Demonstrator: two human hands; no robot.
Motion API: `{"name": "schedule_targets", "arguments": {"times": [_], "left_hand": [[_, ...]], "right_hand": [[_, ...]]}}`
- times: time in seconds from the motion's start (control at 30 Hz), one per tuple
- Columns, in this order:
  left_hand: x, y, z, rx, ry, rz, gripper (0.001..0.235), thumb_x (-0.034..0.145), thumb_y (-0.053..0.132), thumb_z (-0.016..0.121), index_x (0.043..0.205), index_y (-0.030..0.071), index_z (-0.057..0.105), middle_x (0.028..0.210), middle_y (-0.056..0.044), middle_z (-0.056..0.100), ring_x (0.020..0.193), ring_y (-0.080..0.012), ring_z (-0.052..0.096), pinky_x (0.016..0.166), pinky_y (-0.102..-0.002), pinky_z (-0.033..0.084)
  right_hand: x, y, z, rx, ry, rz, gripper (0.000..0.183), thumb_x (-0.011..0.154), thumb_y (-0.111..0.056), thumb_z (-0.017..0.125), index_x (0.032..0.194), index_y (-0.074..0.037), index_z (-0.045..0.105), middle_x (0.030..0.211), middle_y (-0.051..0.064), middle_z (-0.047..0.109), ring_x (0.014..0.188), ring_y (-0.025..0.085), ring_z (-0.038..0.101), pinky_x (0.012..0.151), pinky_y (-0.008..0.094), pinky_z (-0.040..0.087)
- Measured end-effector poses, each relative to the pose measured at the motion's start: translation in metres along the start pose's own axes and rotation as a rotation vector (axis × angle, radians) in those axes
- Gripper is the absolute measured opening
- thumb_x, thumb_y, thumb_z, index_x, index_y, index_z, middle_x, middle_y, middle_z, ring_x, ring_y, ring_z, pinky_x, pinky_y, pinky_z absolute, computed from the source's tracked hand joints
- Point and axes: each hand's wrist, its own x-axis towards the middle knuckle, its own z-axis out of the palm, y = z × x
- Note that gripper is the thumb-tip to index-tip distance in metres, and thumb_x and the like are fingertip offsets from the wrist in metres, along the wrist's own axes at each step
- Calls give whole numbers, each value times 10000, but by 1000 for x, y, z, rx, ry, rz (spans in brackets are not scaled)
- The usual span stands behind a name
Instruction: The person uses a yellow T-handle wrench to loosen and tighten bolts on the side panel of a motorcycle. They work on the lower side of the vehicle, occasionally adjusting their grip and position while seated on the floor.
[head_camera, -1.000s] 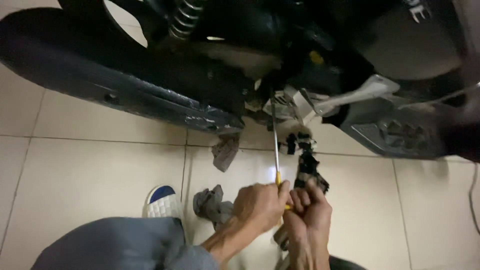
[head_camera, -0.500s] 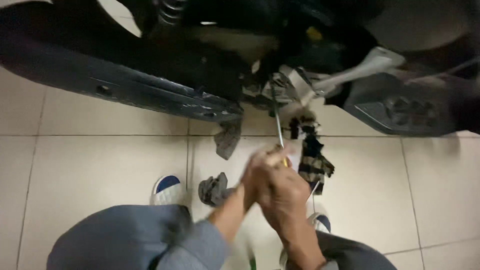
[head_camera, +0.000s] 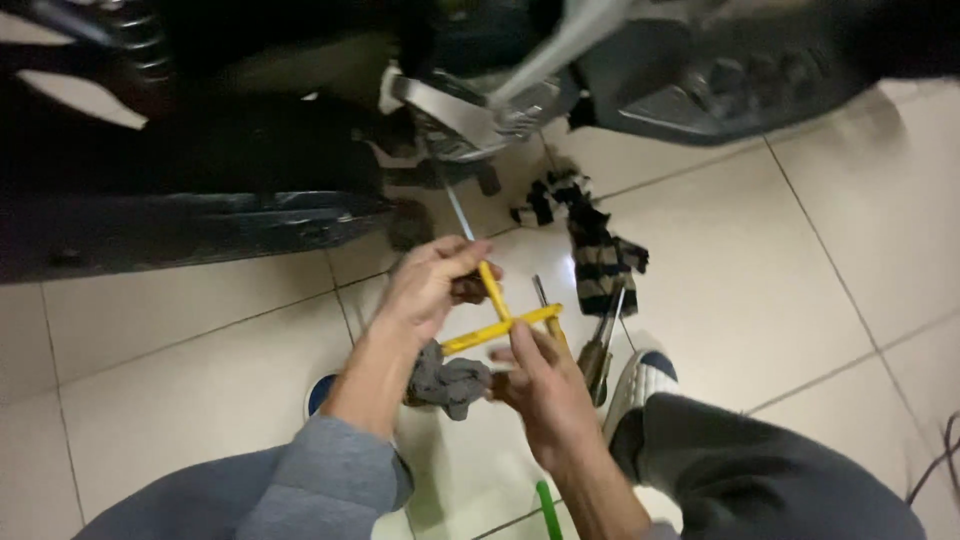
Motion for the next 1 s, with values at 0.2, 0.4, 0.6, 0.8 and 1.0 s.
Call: {"name": "schedule_targets", "arguments": {"times": [0.2,0.4,0.6,0.8,1.0], "left_hand": [[3,-6,-5,52,59,-49,316,914,267,735,1131,52,655,908,-133,736,746,-254,758,682,-380,629],[1,14,2,305,275,-74,363,904,314,754,1174,88,668,1018,-136,723,829,-325,754,710,-481,638],[13,9,-2,341,393,8,433,901,241,792,1201,43,551,982,-179,664,823,-387,759,656,-515,657],[21,5,-19,397,373,28,447,948,241,732,1269,2,535,1006,-189,654,874,-390,757,707,-521,653],[15,14,-17,390,376,-10,254,962,215,709,1133,62,601,918,-149,688,824,-350,765,673,-492,660]], "right_hand": [[43,24,-15,-167,-145,-666,281,874,-18,743,1132,23,637,948,191,690,704,269,691,608,342,578],[36,46,-2,-1031,272,-1561,335,813,-18,612,1058,-223,712,859,74,457,670,289,552,586,394,440],[14,44,-25,-20,48,-460,445,863,-158,667,1278,-27,575,1104,229,615,929,320,709,785,400,590],[51,40,-28,483,-177,-51,560,890,-130,742,1313,99,456,875,184,642,640,274,717,514,353,629],[57,50,-13,574,-274,50,424,926,-80,697,1290,58,530,927,184,609,641,252,723,494,326,620]]}}
